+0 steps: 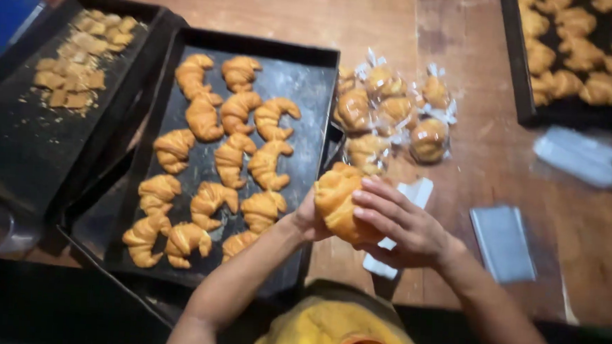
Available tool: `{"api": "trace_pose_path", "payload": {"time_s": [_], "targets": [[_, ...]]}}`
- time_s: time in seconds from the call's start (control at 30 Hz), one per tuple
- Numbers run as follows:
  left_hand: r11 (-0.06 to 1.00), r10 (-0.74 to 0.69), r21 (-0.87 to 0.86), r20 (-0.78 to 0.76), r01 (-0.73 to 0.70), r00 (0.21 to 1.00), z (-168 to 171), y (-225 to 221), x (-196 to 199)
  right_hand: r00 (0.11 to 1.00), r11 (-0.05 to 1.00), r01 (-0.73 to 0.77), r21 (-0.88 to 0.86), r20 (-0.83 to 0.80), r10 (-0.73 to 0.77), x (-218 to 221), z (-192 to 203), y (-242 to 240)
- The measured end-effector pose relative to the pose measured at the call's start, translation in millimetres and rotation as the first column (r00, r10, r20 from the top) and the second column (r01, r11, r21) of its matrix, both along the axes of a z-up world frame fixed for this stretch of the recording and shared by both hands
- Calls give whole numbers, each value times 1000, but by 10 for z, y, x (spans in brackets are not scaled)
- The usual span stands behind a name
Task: The person picks baked croissants one at a time from black baking trays on a wooden table, opens a clear plastic bag, inserts a croissant into it, and places the bagged croissant in a pile on the table, repeating the cycle for many croissants.
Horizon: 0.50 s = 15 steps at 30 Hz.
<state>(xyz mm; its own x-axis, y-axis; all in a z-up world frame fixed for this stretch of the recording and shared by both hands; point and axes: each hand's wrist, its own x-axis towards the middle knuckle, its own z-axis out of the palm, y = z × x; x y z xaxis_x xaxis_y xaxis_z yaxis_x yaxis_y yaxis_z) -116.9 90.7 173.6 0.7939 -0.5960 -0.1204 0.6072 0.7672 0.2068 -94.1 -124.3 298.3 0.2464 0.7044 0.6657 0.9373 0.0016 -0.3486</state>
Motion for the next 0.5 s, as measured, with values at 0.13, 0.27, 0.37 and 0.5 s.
{"api": "trace_pose_path", "payload": {"time_s": [0.13,0.27,0.37,0.5], "targets": [[995,-93,44,157,87,983,-29,8,-291,998,981,-53,-186,-42,46,-304,91,-132],[957,-291,53,242,287,926,64,-75,-367,977,969,-8,-248,-209,-45,-620,128,-302],[919,-394,98,157,383,906,62,-303,-427,941,956,105,-273,-284,-185,-922,112,-465],[875,-482,77,42,478,875,183,-542,-579,869,887,394,-241,-216,-445,-1307,26,-500]]}}
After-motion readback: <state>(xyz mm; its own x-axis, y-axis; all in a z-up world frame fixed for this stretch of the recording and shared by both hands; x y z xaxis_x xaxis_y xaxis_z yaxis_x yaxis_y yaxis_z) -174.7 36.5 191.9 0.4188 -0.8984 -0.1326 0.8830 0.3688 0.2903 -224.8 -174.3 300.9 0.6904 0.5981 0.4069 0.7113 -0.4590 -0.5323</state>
